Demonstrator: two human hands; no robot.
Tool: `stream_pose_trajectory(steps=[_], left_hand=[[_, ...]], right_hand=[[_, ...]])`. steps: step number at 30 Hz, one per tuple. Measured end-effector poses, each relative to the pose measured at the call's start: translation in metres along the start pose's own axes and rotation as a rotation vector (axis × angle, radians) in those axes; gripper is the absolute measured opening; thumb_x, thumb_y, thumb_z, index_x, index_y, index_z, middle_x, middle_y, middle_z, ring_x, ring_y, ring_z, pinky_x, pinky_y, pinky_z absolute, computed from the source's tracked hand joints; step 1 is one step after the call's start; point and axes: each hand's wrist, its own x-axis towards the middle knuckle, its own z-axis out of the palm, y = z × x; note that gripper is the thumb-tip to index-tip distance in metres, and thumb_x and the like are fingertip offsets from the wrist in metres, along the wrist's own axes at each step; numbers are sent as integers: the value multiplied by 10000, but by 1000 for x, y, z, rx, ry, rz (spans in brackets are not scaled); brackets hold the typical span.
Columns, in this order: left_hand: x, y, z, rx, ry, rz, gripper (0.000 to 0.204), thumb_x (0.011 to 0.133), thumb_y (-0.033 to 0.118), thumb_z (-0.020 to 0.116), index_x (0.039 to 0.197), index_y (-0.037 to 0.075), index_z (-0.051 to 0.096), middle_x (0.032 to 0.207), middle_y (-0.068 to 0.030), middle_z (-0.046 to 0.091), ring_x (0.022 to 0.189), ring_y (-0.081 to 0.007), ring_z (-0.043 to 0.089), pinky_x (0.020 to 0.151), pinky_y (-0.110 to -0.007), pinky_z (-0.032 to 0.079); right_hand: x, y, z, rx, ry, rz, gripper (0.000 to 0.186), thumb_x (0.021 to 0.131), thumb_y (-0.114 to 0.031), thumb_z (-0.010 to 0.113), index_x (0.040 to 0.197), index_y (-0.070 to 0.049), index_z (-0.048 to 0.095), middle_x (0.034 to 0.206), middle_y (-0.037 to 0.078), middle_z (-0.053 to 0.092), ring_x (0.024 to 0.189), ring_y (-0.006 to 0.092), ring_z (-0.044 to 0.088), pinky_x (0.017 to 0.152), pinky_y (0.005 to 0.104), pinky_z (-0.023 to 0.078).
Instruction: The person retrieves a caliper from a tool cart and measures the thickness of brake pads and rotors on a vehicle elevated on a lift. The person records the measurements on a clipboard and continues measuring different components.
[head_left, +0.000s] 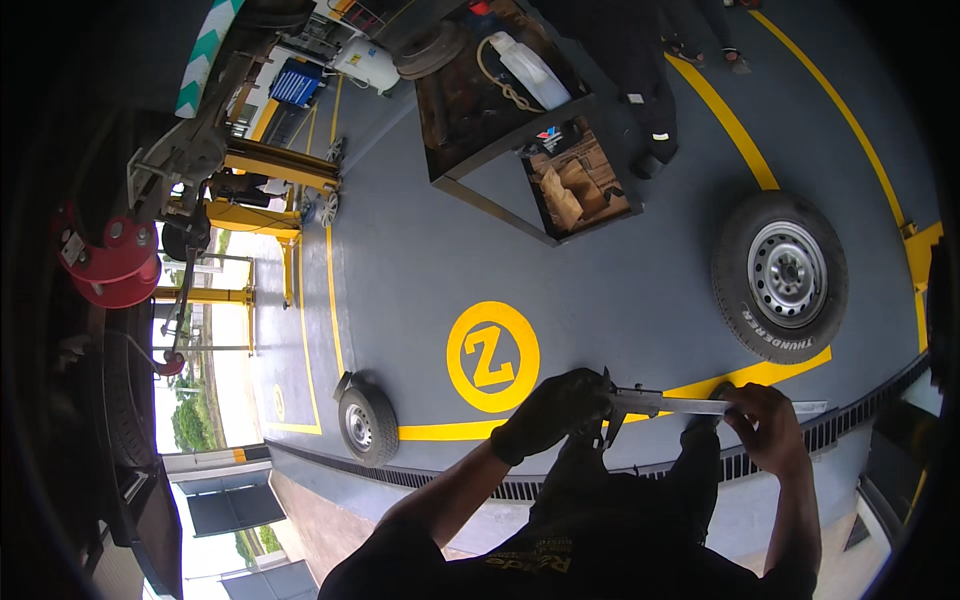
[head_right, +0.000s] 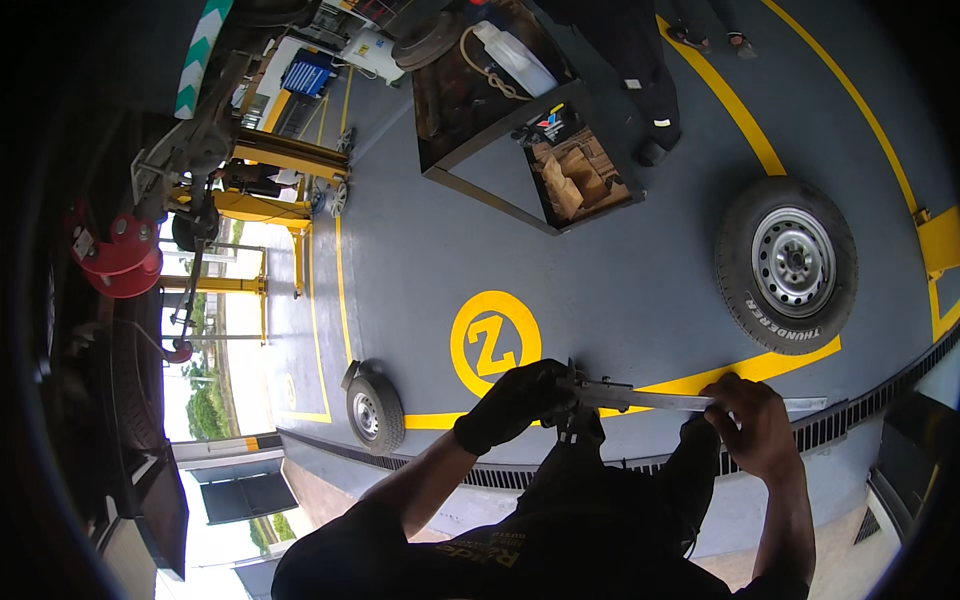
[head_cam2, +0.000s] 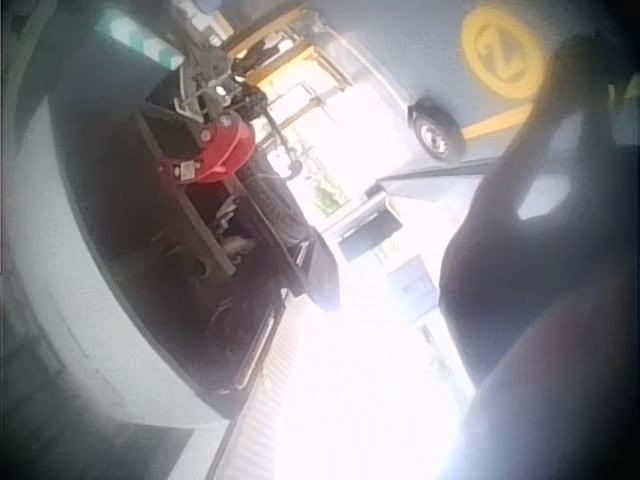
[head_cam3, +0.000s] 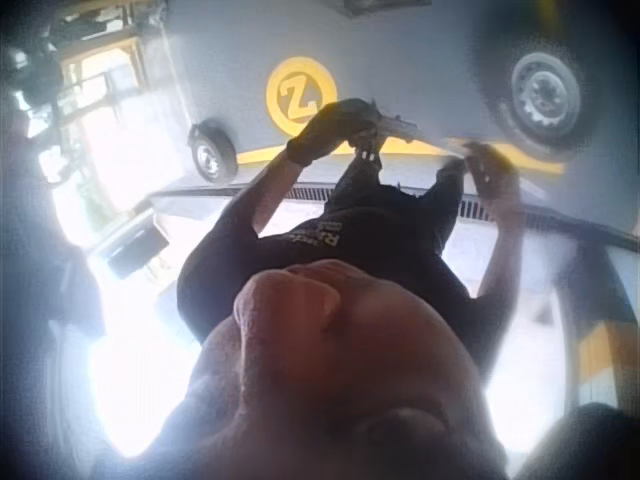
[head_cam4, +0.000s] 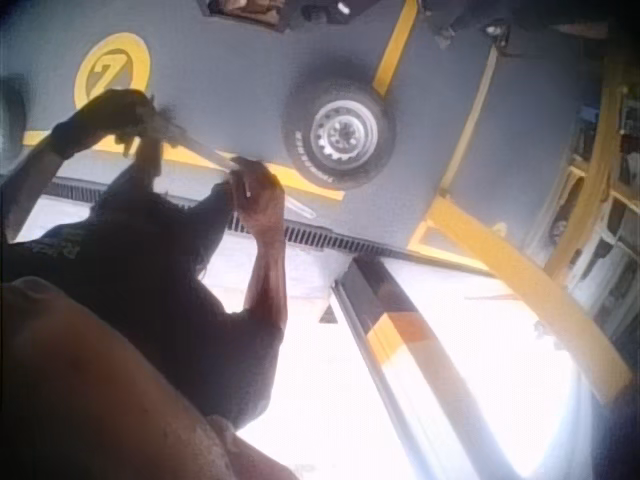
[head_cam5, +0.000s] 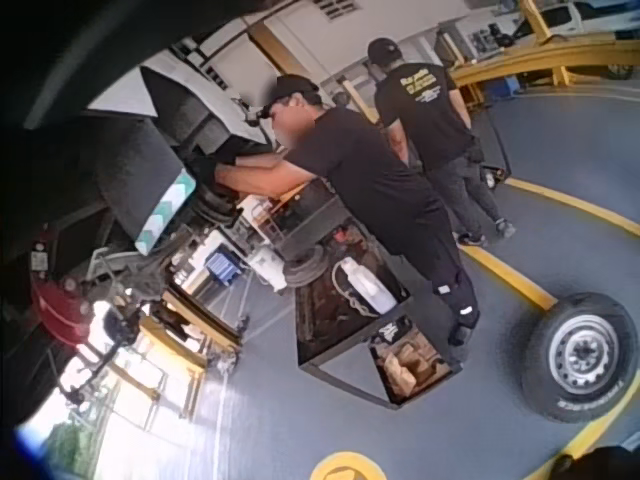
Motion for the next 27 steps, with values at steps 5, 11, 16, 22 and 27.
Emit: stream_pose_trajectory(steps=[5,11,16,22,27], left_hand=[[-30,1,14,209,-98,-2,183,1047,215,601,1047,46,673,868,-24,676,715,-111,647,646,-253,512],[-36,14,-40,24,-61,146,211,1050,173,577,1162,31,687,914,-74,721,740,-131,681,628,-249,521],[-109,36,-69,-107,497,84,211,1052,143,563,1140,7,698,965,-93,745,798,-161,732,611,-241,551],[-88,43,-132,-696,860,284,226,1011,98,593,1194,-33,611,964,-163,729,700,-172,681,566,-249,520],[-54,35,-144,-925,1051,417,228,988,159,635,1175,29,623,975,-125,712,817,-207,683,681,-317,560]], right_hand=[[1,8,-2,3,-156,4,163,901,-167,731,1037,-79,752,876,114,738,819,294,709,786,415,544],[89,-35,-30,-97,-322,-124,196,946,-267,708,1065,-112,718,897,49,740,885,262,702,918,411,482],[237,-137,-18,-335,-295,-752,237,953,-284,709,1145,-146,695,1068,26,690,1078,186,636,976,422,438],[373,-239,-25,-22,-104,-730,275,981,-317,682,1125,-85,707,1019,57,708,1008,223,662,854,392,511],[505,-268,-26,-29,-510,-520,465,1041,-456,576,1016,-17,727,833,102,744,769,237,732,737,380,554]])
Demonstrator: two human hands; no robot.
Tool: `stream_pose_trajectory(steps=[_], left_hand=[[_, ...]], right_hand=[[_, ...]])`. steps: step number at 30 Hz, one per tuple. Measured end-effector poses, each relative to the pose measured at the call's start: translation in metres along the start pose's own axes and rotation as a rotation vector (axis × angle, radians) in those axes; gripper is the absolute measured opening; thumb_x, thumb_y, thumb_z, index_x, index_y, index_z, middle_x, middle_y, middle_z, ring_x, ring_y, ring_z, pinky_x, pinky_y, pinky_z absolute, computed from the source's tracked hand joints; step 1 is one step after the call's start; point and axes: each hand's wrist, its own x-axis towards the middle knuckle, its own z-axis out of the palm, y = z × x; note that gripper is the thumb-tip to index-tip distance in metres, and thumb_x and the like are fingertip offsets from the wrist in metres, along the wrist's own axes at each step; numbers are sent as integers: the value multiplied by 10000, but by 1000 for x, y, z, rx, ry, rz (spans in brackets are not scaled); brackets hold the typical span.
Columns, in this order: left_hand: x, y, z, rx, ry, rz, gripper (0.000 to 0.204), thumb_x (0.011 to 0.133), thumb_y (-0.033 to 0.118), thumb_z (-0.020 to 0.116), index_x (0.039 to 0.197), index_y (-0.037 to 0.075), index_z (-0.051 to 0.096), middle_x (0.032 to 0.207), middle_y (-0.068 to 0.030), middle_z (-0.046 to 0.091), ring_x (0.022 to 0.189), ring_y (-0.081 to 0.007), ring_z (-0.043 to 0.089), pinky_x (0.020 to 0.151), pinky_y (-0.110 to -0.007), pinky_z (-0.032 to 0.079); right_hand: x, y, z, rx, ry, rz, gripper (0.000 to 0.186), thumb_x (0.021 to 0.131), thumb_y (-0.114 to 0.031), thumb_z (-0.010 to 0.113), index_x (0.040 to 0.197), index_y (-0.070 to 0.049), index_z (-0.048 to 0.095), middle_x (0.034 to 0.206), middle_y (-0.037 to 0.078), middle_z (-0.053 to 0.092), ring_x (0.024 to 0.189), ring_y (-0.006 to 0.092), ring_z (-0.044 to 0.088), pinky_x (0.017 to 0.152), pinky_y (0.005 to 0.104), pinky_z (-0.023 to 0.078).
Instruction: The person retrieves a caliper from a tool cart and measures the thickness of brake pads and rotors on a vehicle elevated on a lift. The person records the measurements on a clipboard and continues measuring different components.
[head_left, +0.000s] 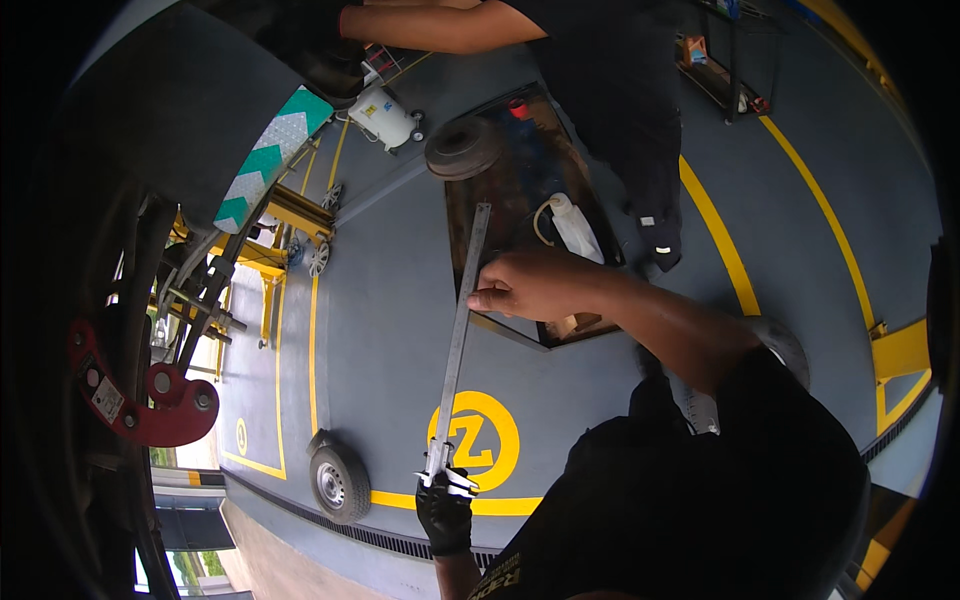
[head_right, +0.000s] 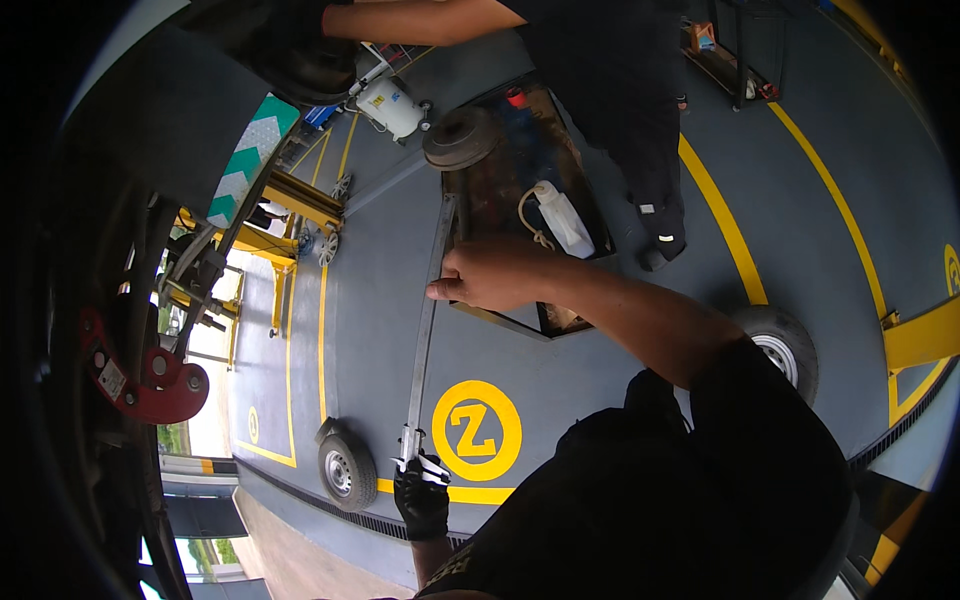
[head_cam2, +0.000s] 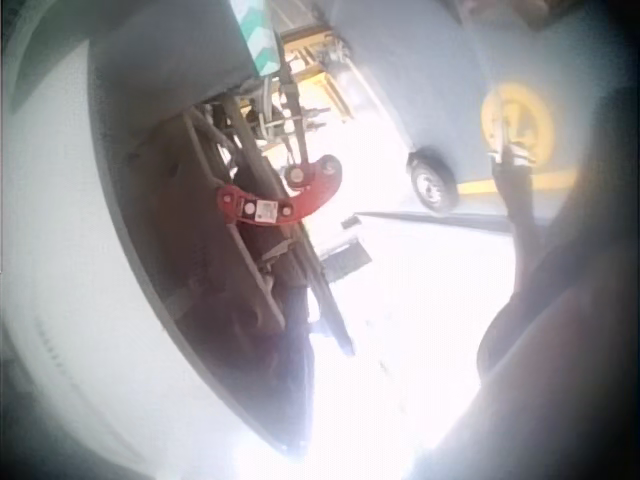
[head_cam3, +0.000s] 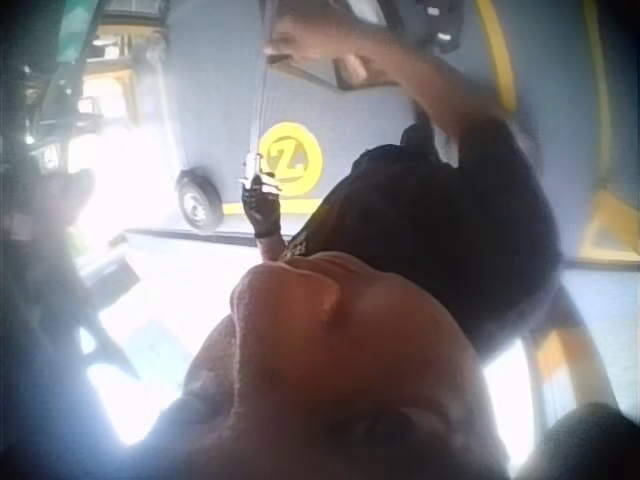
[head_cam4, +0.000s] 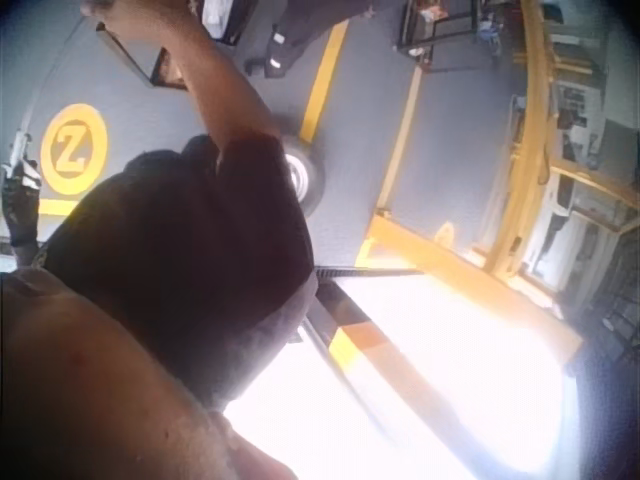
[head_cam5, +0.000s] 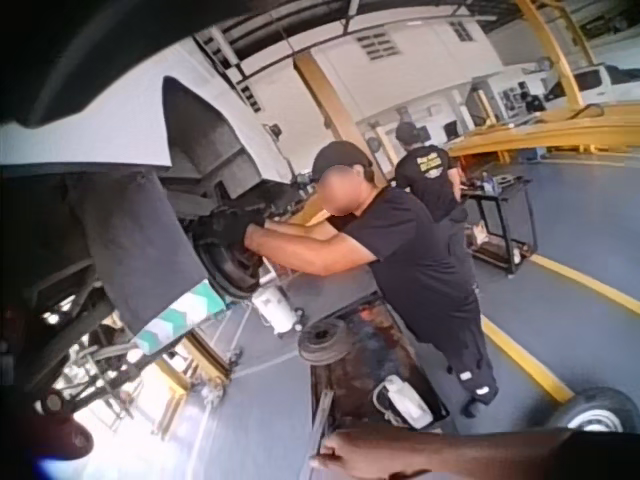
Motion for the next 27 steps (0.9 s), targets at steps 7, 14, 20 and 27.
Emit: stream_pose_trajectory(steps=[7,14,20,27], left_hand=[[94,-46,117,-133,219,28,433,991,308,676,1339,66,585,1146,-106,684,956,-213,664,774,-351,567],[234,-46,181,354,147,253,347,1085,248,497,1342,24,562,1187,-123,683,916,-181,671,781,-301,582],[302,-29,194,616,153,391,299,1089,209,481,1282,16,604,1163,-107,698,902,-154,674,783,-259,571],[331,-22,201,198,160,304,307,1078,206,492,1311,27,580,1109,-127,680,813,-173,637,685,-278,561]], right_hand=[[175,79,-61,698,-64,-24,411,1054,-422,567,992,-27,664,759,37,669,621,87,595,540,290,493],[310,83,-117,400,176,-185,308,1036,-318,571,1061,-11,569,707,58,620,651,157,635,649,347,520],[386,87,-125,301,294,-365,325,1037,-279,570,1081,43,565,788,136,681,703,238,711,698,393,551],[411,97,-128,262,317,-361,313,1038,-266,569,1109,39,567,819,125,685,709,215,717,699,371,562]])
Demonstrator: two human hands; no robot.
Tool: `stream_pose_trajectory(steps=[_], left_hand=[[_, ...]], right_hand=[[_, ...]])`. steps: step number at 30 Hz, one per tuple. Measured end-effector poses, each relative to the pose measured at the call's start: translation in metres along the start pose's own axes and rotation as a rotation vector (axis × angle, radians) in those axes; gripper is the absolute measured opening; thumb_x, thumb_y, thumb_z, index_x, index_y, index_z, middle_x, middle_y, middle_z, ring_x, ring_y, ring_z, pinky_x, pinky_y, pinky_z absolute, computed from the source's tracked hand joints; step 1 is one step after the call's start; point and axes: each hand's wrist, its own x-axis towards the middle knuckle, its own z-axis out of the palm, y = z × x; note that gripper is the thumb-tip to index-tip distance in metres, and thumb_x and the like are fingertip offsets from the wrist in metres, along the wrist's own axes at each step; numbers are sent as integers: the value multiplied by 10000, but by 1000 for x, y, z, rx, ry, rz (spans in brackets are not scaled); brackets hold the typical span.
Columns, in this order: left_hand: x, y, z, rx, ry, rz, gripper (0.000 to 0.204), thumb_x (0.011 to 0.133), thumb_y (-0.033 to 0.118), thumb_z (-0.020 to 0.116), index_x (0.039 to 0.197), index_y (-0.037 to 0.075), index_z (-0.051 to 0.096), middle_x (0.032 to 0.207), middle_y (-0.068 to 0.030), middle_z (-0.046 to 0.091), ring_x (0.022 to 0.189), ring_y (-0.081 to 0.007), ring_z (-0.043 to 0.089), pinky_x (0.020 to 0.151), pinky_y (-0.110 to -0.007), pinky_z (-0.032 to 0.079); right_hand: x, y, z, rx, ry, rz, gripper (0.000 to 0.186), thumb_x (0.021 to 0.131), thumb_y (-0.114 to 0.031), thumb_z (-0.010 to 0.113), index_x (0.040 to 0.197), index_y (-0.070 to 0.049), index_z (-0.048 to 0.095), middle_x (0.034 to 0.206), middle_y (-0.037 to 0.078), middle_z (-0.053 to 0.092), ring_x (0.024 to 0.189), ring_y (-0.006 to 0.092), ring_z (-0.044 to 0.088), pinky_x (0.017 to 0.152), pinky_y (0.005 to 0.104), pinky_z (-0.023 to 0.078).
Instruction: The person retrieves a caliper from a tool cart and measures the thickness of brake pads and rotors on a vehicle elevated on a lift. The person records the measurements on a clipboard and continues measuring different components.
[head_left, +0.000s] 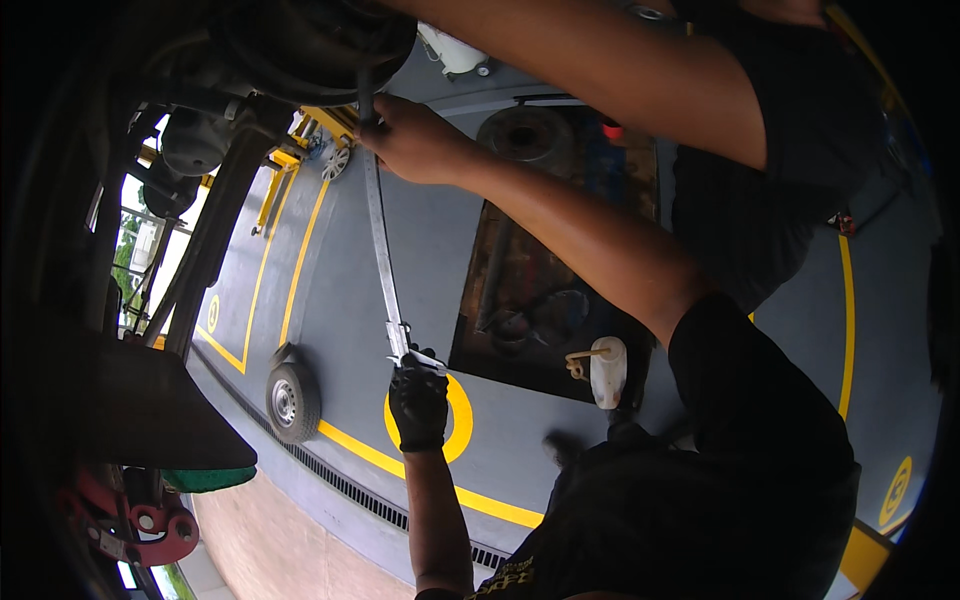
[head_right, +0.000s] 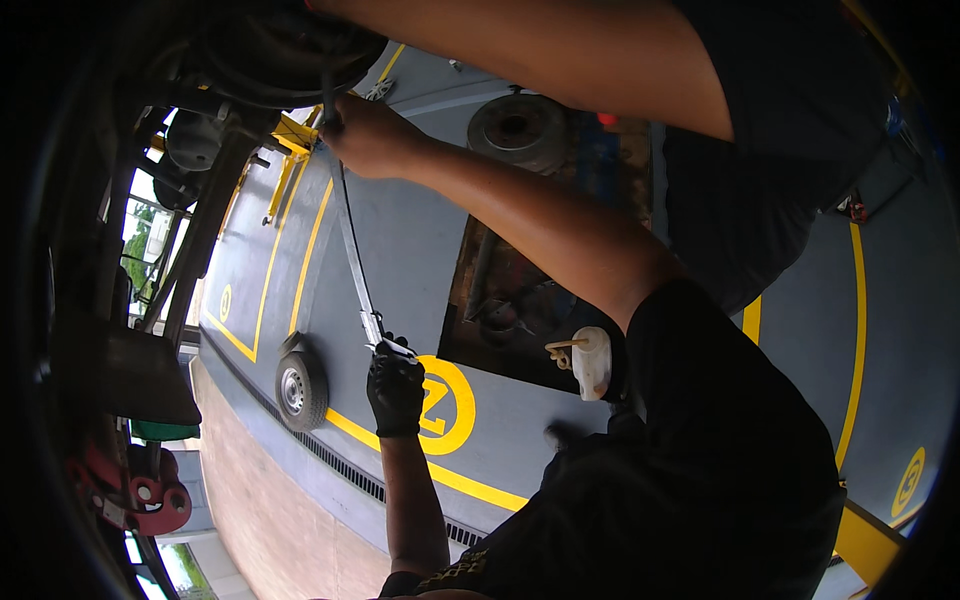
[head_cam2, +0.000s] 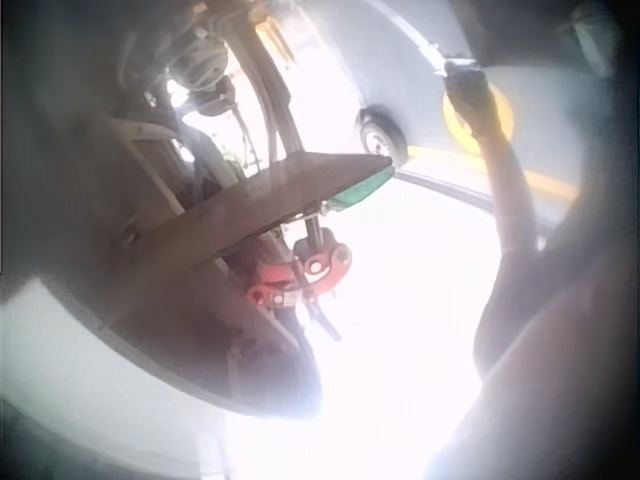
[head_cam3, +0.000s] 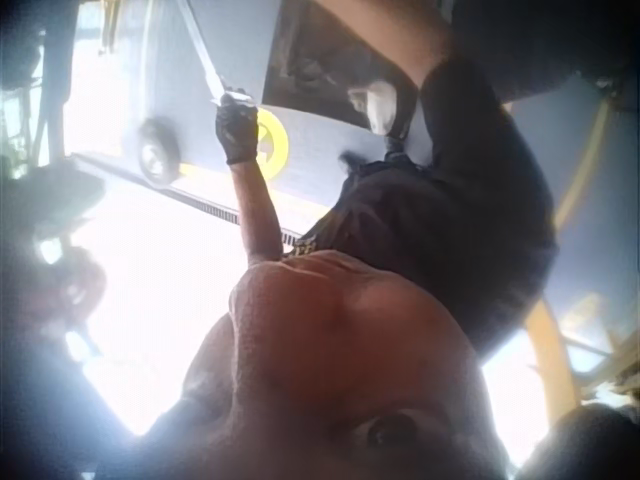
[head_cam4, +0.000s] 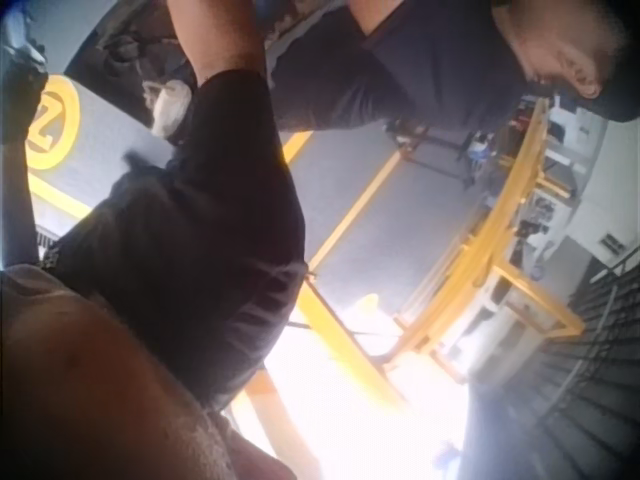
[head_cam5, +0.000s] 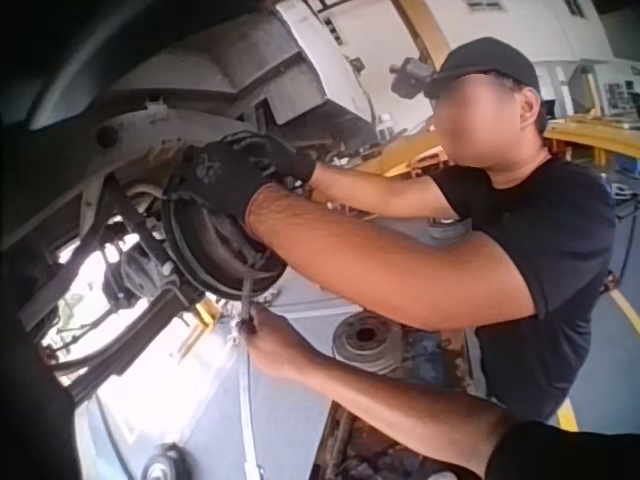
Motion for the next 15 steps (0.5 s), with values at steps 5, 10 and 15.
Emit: stream_pose_trajectory(steps=[5,10,15], left_hand=[[-3,1,-15,-257,-5,-81,323,1062,208,523,1313,17,585,1135,-137,685,841,-188,650,690,-283,563],[-14,12,-25,-366,34,-131,388,1059,259,550,1355,8,559,1188,-154,686,948,-214,687,764,-313,601],[-14,8,-28,-295,53,-118,381,1063,251,550,1356,8,556,1191,-149,685,978,-217,691,796,-324,610]], right_hand=[[-5,-16,-10,123,-105,113,336,1044,-292,561,1157,24,570,834,103,667,709,187,699,683,343,551],[2,1,5,16,-26,56,336,1048,-304,559,1173,8,576,837,72,644,711,167,682,673,330,542],[-1,0,7,20,-8,5,327,1044,-307,570,1176,-8,584,798,51,614,679,137,650,668,314,532]])
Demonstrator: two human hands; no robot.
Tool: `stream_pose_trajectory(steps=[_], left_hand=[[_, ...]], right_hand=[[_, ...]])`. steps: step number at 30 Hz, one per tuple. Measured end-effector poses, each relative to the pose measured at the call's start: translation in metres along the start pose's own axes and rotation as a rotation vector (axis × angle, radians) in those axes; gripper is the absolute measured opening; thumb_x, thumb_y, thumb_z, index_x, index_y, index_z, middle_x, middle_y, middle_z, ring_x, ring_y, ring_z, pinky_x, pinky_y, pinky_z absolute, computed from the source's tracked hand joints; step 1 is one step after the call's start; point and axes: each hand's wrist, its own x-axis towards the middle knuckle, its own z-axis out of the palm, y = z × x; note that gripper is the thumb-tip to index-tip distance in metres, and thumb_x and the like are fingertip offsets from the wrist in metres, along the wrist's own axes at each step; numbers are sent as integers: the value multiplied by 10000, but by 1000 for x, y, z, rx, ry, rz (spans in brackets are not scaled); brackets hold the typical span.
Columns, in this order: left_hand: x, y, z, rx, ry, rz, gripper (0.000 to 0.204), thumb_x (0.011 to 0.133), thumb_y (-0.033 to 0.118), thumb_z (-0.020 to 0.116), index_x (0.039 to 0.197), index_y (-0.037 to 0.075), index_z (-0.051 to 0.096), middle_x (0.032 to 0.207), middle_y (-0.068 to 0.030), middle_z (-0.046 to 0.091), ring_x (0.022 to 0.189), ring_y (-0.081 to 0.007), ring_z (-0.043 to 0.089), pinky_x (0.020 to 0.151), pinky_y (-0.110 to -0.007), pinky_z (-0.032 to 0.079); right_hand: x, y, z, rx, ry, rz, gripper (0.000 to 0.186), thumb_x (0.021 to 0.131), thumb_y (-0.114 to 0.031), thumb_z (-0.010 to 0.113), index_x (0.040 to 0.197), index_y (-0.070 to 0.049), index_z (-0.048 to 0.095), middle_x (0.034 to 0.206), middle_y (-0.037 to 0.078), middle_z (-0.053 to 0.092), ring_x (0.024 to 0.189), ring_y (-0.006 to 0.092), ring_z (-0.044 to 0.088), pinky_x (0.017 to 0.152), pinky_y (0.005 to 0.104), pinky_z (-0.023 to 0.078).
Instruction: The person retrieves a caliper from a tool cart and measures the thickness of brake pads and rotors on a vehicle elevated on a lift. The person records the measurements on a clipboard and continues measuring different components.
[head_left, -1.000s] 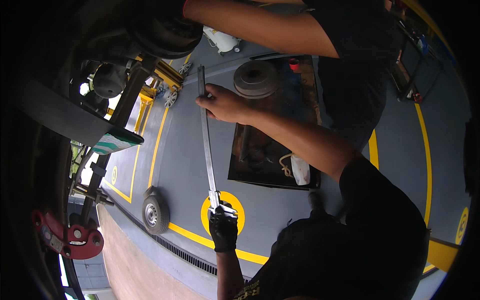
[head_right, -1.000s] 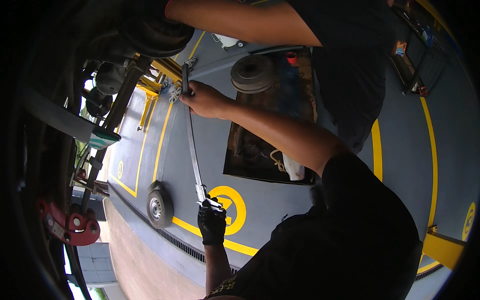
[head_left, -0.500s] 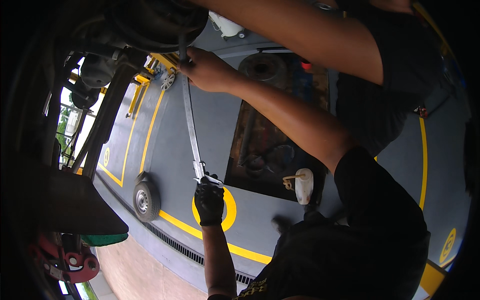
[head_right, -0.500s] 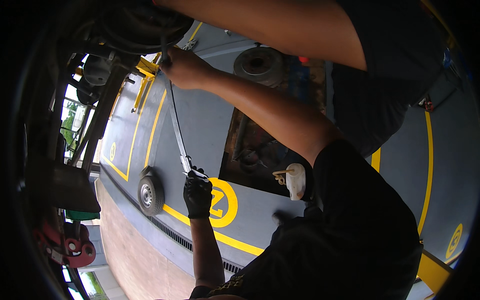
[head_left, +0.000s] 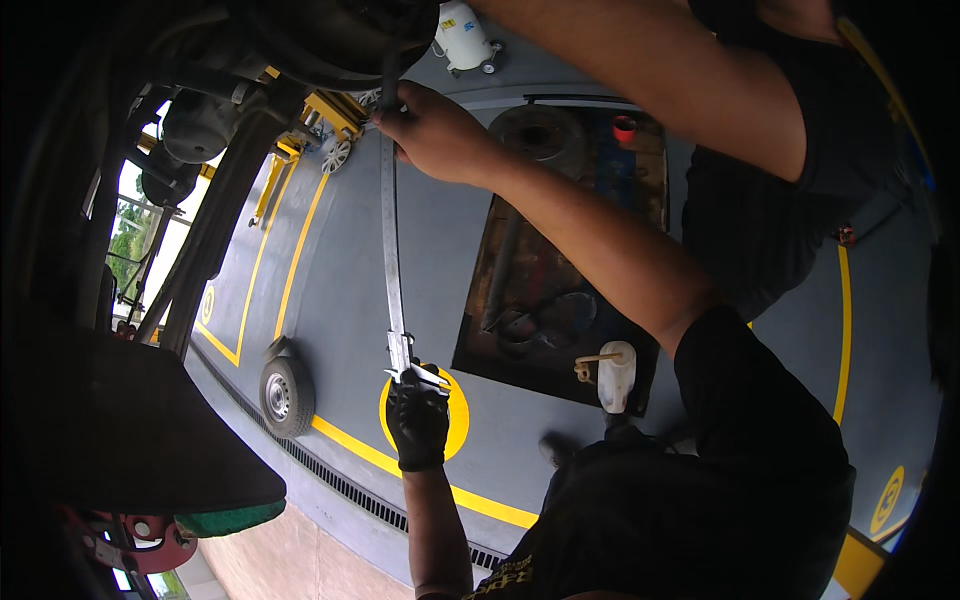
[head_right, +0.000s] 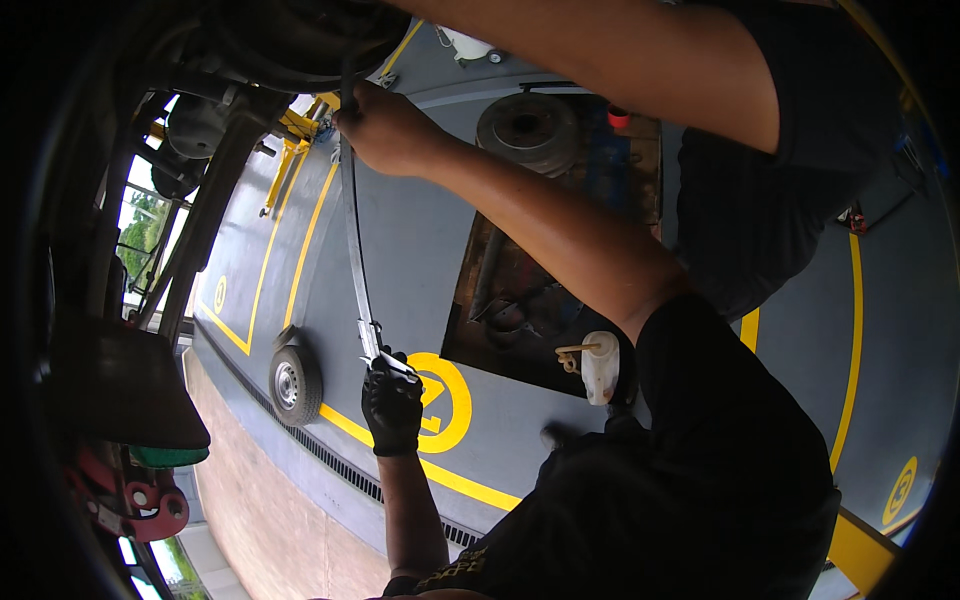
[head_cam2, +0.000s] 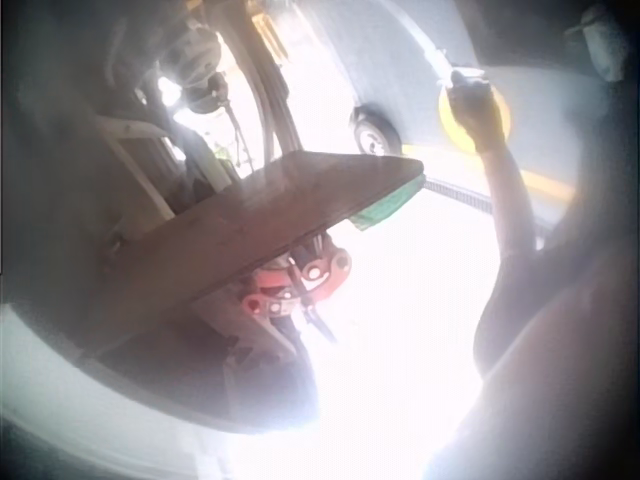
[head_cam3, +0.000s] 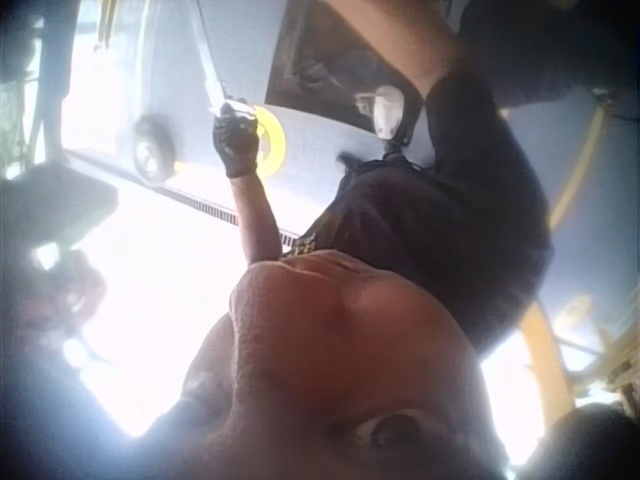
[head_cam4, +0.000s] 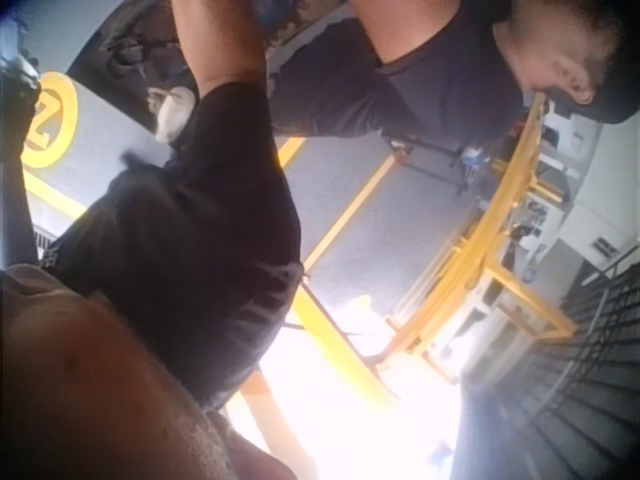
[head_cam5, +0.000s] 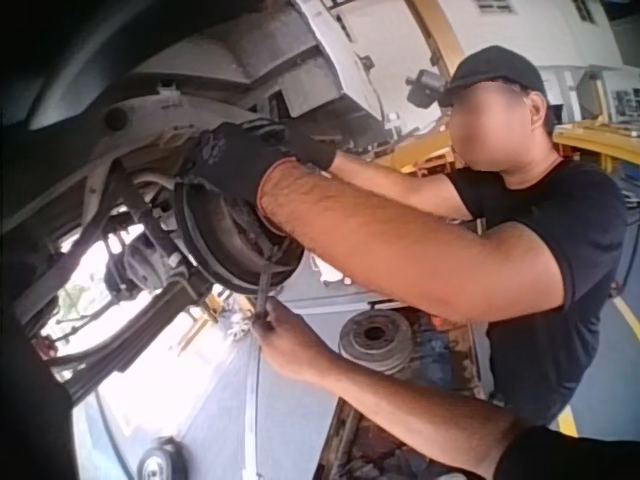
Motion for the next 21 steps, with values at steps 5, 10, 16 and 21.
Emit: stream_pose_trajectory(steps=[5,10,16,21], left_hand=[[-5,3,20,36,25,52,308,1079,232,543,1230,-13,652,1038,-83,722,868,-154,690,766,-264,572],[-9,13,27,-36,21,-3,274,1063,236,578,1184,6,667,1021,-90,729,864,-152,688,750,-264,565],[-12,13,37,34,81,22,255,1044,233,612,1160,15,673,1008,-91,729,854,-154,683,756,-276,559],[-12,9,27,72,61,28,258,1053,229,588,1161,11,675,1025,-100,730,857,-156,674,763,-275,553]], right_hand=[[-2,0,-1,65,13,29,305,1036,-296,582,1147,-13,594,762,36,591,646,119,608,649,301,514],[-5,-14,-4,150,-21,139,293,1028,-298,591,1119,-19,597,734,18,569,641,105,587,638,285,505],[1,-9,-6,-87,-65,-12,271,1026,-184,499,1131,58,562,918,199,668,825,286,728,801,419,568],[3,8,0,35,16,-72,281,1032,-302,588,1097,-29,607,765,2,570,662,80,559,641,260,513]])
